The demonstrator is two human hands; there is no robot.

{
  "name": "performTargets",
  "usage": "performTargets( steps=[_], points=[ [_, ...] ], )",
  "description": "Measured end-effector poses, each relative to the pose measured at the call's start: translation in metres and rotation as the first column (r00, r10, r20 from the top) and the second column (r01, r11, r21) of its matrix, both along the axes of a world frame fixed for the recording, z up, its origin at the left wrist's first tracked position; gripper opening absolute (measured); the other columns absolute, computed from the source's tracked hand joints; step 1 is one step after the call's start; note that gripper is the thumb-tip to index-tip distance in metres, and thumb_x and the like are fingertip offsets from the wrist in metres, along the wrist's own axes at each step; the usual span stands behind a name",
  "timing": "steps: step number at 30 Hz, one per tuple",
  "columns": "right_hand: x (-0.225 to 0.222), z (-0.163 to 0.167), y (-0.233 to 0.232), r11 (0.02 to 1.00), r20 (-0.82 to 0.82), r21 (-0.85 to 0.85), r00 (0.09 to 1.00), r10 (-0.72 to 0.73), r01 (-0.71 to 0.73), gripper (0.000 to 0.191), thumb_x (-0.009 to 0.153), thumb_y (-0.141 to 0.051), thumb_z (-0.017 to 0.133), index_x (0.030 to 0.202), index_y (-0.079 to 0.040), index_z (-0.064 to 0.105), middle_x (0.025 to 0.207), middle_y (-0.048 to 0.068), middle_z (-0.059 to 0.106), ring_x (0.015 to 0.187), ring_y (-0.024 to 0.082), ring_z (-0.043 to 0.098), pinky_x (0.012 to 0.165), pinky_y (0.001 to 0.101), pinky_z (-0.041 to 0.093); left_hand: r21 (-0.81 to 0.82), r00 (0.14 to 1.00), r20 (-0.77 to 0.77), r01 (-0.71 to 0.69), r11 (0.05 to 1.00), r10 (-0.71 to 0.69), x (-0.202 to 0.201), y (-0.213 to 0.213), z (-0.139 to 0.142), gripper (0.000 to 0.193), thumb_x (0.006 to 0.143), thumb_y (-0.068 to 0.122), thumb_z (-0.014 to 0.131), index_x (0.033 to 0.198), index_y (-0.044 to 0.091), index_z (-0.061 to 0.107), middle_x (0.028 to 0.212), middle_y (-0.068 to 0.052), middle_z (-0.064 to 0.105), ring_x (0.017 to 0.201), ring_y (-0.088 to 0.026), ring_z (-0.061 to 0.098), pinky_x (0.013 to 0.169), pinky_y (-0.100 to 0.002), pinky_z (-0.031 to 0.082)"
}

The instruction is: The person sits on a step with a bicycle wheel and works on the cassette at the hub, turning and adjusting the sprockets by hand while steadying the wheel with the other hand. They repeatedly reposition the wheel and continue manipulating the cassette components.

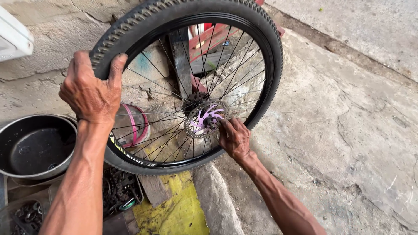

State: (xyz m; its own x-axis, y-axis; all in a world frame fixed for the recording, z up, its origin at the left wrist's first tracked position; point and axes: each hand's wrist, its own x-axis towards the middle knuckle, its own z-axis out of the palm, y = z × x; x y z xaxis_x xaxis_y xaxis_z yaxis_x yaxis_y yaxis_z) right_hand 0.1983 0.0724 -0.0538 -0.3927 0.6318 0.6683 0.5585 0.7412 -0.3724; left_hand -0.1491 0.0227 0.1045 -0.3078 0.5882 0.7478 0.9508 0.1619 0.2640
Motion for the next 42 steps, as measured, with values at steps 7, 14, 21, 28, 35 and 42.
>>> performTargets(
  steps=[7, 14, 21, 28, 35, 42],
  points=[
    [-0.006, 0.011, -0.006, 0.999, -0.050, -0.022, 0.998, -0.026, 0.025, 0.010, 0.093, -0.010, 0.074, 0.101, -0.007, 0.070, 0.075, 0.006, 0.057, 0.065, 0.020, 0.056, 0.054, 0.0361, 0.043, -0.035, 0.999, -0.042, 0.017, 0.999, -0.019, -0.002, -0.001, 0.004, 0.051, 0.104, 0.046, 0.078, 0.103, 0.001, 0.055, 0.089, -0.014, 0.066, 0.078, -0.033, 0.068, 0.065, -0.044, 0.052],
    [0.008, 0.015, 0.012, 0.986, 0.209, 0.112, 0.973, 0.097, -0.122, 0.015, 0.099, -0.017, 0.063, 0.111, -0.008, 0.066, 0.085, 0.006, 0.064, 0.075, 0.022, 0.060, 0.066, 0.0380, 0.049, -0.098, 0.997, 0.072, -0.031, 0.995, 0.038, 0.009, 0.000, 0.014, 0.052, 0.101, 0.050, 0.075, 0.104, 0.001, 0.057, 0.094, -0.014, 0.065, 0.078, -0.033, 0.067, 0.063, -0.047, 0.051],
    [0.053, -0.005, 0.023, 0.952, 0.161, 0.221, 0.955, -0.248, 0.211, 0.013, 0.106, -0.016, 0.066, 0.108, -0.004, 0.070, 0.097, 0.008, 0.074, 0.080, 0.016, 0.067, 0.068, 0.0297, 0.052, -0.054, 0.999, 0.042, -0.018, 0.998, 0.020, 0.017, -0.006, 0.017, 0.068, 0.105, 0.053, 0.073, 0.134, -0.004, 0.050, 0.116, -0.024, 0.060, 0.112, -0.042, 0.055, 0.102, -0.060, 0.036],
    [0.138, -0.007, 0.047, 0.702, -0.057, -0.671, 0.928, -0.367, 0.237, 0.024, 0.100, -0.018, 0.060, 0.096, 0.003, 0.070, 0.077, 0.014, 0.075, 0.069, 0.022, 0.075, 0.065, 0.0364, 0.058, 0.135, 0.998, -0.048, 0.043, 0.990, -0.036, 0.078, -0.005, -0.005, 0.067, 0.110, 0.058, 0.053, 0.149, 0.005, 0.042, 0.157, -0.019, 0.045, 0.153, -0.036, 0.031, 0.124, -0.067, 0.013],
    [0.176, -0.030, 0.026, 0.661, 0.287, -0.630, 0.913, -0.290, 0.408, 0.017, 0.092, -0.013, 0.060, 0.093, 0.001, 0.070, 0.075, 0.017, 0.072, 0.065, 0.028, 0.070, 0.064, 0.0425, 0.055, -0.046, 0.932, -0.169, 0.319, 0.947, -0.322, 0.181, -0.004, -0.038, 0.058, 0.106, 0.048, 0.060, 0.146, 0.007, 0.051, 0.153, -0.017, 0.048, 0.149, -0.037, 0.036, 0.115, -0.068, 0.011],
    [0.202, -0.050, -0.017, 0.366, 0.751, -0.612, 0.660, -0.009, 0.701, 0.011, 0.080, -0.012, 0.065, 0.082, -0.004, 0.072, 0.081, 0.016, 0.074, 0.064, 0.023, 0.065, 0.054, 0.0417, 0.050, -0.703, 0.612, 0.046, 0.581, 0.410, -0.789, 0.263, -0.012, -0.097, 0.023, 0.097, 0.025, 0.061, 0.107, 0.004, 0.062, 0.112, -0.021, 0.064, 0.118, -0.035, 0.058, 0.111, -0.068, 0.033]
  ],
)
